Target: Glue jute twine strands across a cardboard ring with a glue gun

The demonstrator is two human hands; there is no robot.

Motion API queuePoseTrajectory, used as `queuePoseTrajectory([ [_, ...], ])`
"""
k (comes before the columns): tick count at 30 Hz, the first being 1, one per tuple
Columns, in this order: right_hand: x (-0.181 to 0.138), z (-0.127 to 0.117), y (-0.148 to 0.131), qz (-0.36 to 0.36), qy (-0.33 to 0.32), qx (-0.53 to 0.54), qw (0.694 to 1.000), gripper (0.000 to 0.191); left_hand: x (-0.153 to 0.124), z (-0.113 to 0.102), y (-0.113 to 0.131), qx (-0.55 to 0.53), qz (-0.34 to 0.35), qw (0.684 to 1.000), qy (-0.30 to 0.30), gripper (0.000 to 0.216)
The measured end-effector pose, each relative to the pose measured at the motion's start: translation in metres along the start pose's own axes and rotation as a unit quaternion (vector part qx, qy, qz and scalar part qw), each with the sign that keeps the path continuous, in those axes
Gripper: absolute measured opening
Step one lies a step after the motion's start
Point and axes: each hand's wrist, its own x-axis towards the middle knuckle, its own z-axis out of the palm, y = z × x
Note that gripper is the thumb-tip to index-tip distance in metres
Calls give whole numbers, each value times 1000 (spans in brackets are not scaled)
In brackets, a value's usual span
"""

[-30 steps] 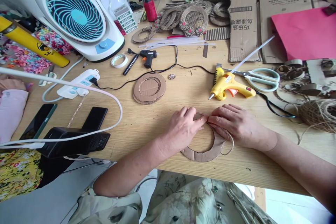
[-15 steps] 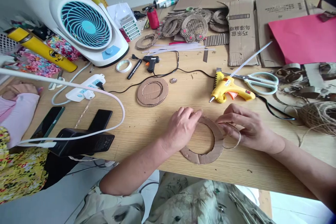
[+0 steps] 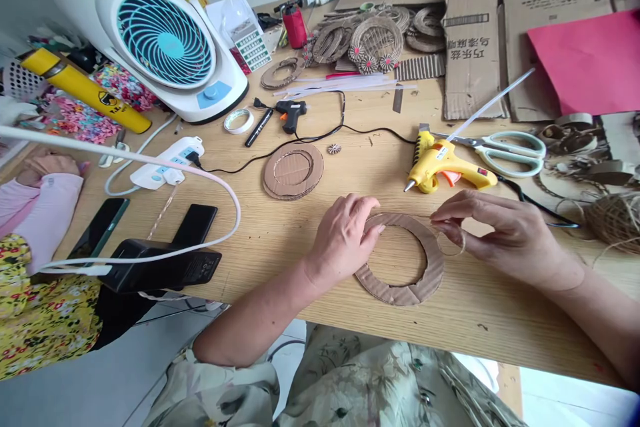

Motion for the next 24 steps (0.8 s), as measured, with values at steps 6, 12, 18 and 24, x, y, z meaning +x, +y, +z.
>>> queuePoseTrajectory([
  [6, 3, 18, -11, -49, -91, -24, 994, 40, 1, -11, 10, -267, -65, 960, -45, 9],
  [12, 6, 28, -11, -142, -133, -185, 963, 36, 4, -6, 14, -301, -113, 947, -10, 14],
  [18, 12, 37, -21, -194, -141, -270, 933, 26, 6, 1, 11, -298, -111, 948, 21, 5],
  [24, 12, 31, -15, -173, -117, -212, 955, 31, 8, 3, 3, -287, -95, 952, 37, 14],
])
